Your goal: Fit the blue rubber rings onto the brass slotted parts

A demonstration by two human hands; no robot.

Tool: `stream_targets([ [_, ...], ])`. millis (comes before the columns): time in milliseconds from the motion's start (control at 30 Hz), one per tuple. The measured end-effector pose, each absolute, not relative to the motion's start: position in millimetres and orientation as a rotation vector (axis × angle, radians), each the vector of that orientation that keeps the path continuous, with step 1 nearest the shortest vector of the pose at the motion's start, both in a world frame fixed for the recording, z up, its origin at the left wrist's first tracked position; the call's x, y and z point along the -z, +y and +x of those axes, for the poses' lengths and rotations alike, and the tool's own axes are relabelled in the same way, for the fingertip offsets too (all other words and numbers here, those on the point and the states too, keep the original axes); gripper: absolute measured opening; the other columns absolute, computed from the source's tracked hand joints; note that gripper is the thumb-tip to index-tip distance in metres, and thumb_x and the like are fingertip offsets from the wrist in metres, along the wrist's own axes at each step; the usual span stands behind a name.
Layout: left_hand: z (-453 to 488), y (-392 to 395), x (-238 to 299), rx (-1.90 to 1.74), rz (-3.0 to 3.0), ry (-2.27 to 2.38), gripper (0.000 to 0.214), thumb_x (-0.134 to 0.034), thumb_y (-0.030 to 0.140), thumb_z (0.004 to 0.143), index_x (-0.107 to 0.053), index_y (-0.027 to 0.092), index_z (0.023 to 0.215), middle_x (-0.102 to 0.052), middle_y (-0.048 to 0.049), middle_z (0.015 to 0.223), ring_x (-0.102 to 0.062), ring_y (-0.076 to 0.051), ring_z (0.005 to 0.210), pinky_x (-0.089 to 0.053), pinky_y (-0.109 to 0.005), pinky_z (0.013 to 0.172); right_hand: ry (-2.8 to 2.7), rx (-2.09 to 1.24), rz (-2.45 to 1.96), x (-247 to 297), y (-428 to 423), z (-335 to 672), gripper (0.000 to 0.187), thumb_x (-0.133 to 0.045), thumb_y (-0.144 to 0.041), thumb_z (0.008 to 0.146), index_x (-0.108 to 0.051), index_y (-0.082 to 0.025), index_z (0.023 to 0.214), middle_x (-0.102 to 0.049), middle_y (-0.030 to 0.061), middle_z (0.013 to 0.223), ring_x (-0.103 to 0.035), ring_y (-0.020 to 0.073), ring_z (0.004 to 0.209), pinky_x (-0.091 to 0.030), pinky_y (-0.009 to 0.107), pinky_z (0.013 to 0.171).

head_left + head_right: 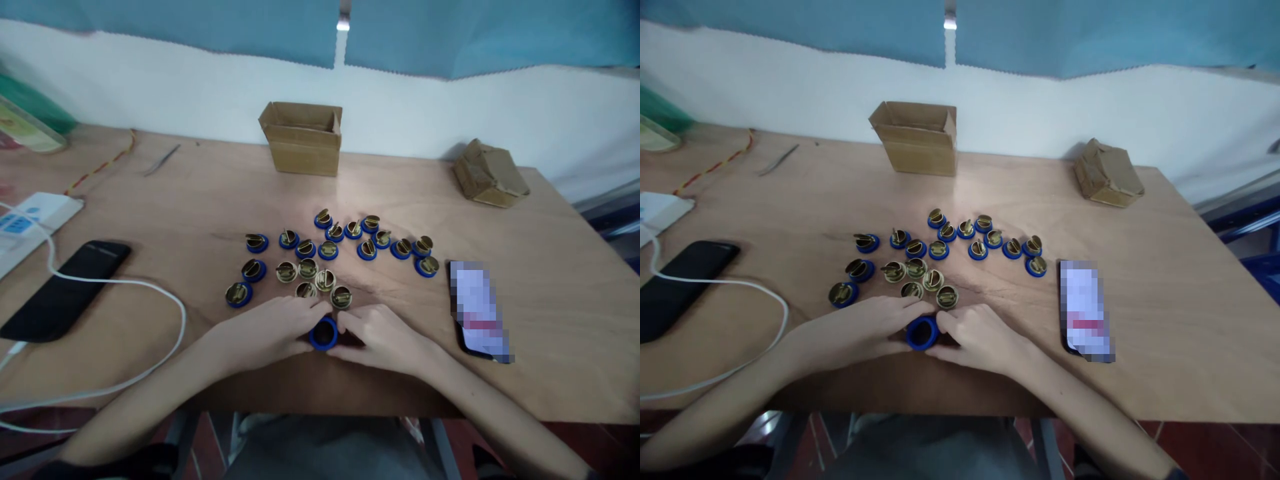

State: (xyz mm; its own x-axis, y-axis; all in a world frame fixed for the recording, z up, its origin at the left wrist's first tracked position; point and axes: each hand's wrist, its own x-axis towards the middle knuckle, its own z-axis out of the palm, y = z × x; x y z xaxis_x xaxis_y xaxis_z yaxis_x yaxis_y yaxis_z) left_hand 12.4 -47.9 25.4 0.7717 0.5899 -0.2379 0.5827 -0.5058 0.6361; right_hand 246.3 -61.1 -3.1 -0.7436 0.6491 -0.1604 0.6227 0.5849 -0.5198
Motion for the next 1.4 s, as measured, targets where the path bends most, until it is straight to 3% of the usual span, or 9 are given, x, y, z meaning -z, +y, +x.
stream_targets([
  [233, 13.1, -44.4, -21.2, -0.013, 2.283, 0.804, 0.010, -0.062, 0.029, 0.097, -0.060, 0.020, 0.100, -0.069, -0.0054, 0.105, -0.068, -0.022, 0.088, -0.046, -0.032, 0.070, -2.756, -0.887, -1.091, 2.9, -61.3, 246.3, 0.033, -0.061, -0.051, 0.098, -0.061, -0.018, 0.095, -0.076, 0.0054, 0.090, -0.070, 0.0217, 0.076, -0.035, 0.029, 0.061],
  [1033, 13.1, -41.6, -18.4, 0.044, 2.279, 0.790, 0.015, -0.063, 0.034, 0.097, -0.061, 0.019, 0.102, -0.070, -0.0066, 0.106, -0.069, -0.025, 0.095, -0.048, -0.033, 0.075, -2.689, -0.891, -1.091, 5.0, -62.5, 246.5, 0.022, -0.065, -0.039, 0.094, -0.059, -0.019, 0.087, -0.074, 0.0018, 0.079, -0.066, 0.0174, 0.066, -0.031, 0.028, 0.057],
  [1400, 13.2, -42.7, -18.1, 0.020, 2.232, 0.809, 0.012, -0.062, 0.031, 0.097, -0.063, 0.019, 0.100, -0.071, -0.0063, 0.103, -0.069, -0.024, 0.091, -0.047, -0.033, 0.073, -2.699, -0.879, -1.089, 7.1, -62.8, 246.8, 0.022, -0.062, -0.041, 0.096, -0.059, -0.019, 0.091, -0.075, 0.0034, 0.084, -0.069, 0.0192, 0.071, -0.034, 0.028, 0.059],
])
